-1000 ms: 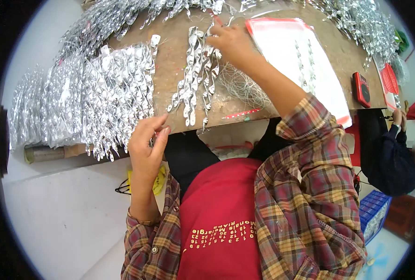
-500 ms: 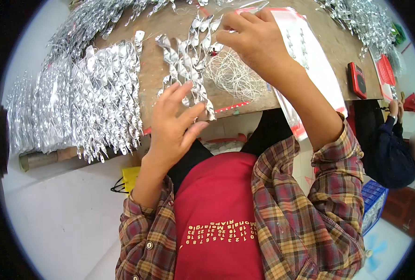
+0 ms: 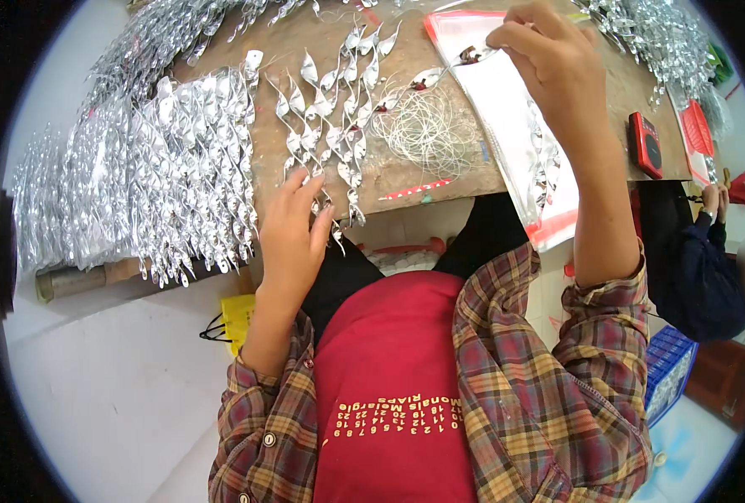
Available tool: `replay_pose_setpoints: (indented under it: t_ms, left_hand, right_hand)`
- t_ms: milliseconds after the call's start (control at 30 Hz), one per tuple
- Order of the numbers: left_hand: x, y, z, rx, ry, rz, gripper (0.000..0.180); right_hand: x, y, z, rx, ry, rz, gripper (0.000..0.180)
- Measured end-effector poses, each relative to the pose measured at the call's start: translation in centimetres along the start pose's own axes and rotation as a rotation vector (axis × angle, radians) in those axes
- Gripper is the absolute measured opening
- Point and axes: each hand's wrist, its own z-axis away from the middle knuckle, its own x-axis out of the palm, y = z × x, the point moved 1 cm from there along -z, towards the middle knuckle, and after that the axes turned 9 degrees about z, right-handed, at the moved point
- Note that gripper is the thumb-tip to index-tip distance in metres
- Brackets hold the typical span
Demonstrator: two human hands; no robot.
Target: Assembling silver tinsel decorations by manually attaching leaf-like components to a string.
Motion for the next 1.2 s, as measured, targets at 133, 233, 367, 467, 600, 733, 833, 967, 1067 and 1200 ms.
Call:
replay_pose_setpoints:
  t_ms: [133,233,367,467,600,733,833,967,1067,1200]
  left_hand:
    - [1.4,-1.9,-0.5,0.032,0.026,0.042,0.04]
    - [1.4,-2.8,-1.3,0.061,0.043,0.089,0.037]
    - [-0.3,-1.1,-1.8,0.047,0.06,0.015,0.033]
    - [-1.1,1.9,-2.8,-0.549,-0.089,1.06,0.04]
    - [-0.6,2.2,-4.1,-0.775,-0.186,1.785,0.038]
    - [-1.6,0.6,-4.2,-0.692,-0.042,1.669,0.024]
    - [-4.1,2.0,-5.1,-0.631,0.195,1.534,0.029]
    - [-6.0,1.7,-6.2,-0.402,0.25,1.556,0.031]
    - [-5.9,2.5,-4.9,-0.49,0.203,1.125,0.031]
    - [-4.0,2.4,-2.3,-0.512,0.033,1.149,0.037]
  right_hand:
    - [-0.1,-0.8,0.8,0.031,-0.075,-0.087,0.011]
    - [0.1,-0.3,1.8,0.139,-0.09,-0.261,0.011]
    - [0.6,-3.5,4.3,0.23,-0.145,-0.509,0.013]
    - [1.3,-8.9,6.0,0.028,0.004,-0.577,0.014]
    - [3.8,-14.9,6.1,-0.151,0.183,-0.769,0.016]
    - [3.5,-14.6,5.4,-0.113,0.172,-0.833,0.019]
    - [3.9,-10.7,5.5,-0.096,0.054,-0.655,0.018]
    - [5.5,-6.9,7.7,-0.216,-0.217,-0.4,0.014]
    - [6.3,-6.9,8.7,-0.312,-0.291,-0.329,0.011]
    - [6.6,-7.3,8.4,-0.422,-0.306,-0.245,0.01]
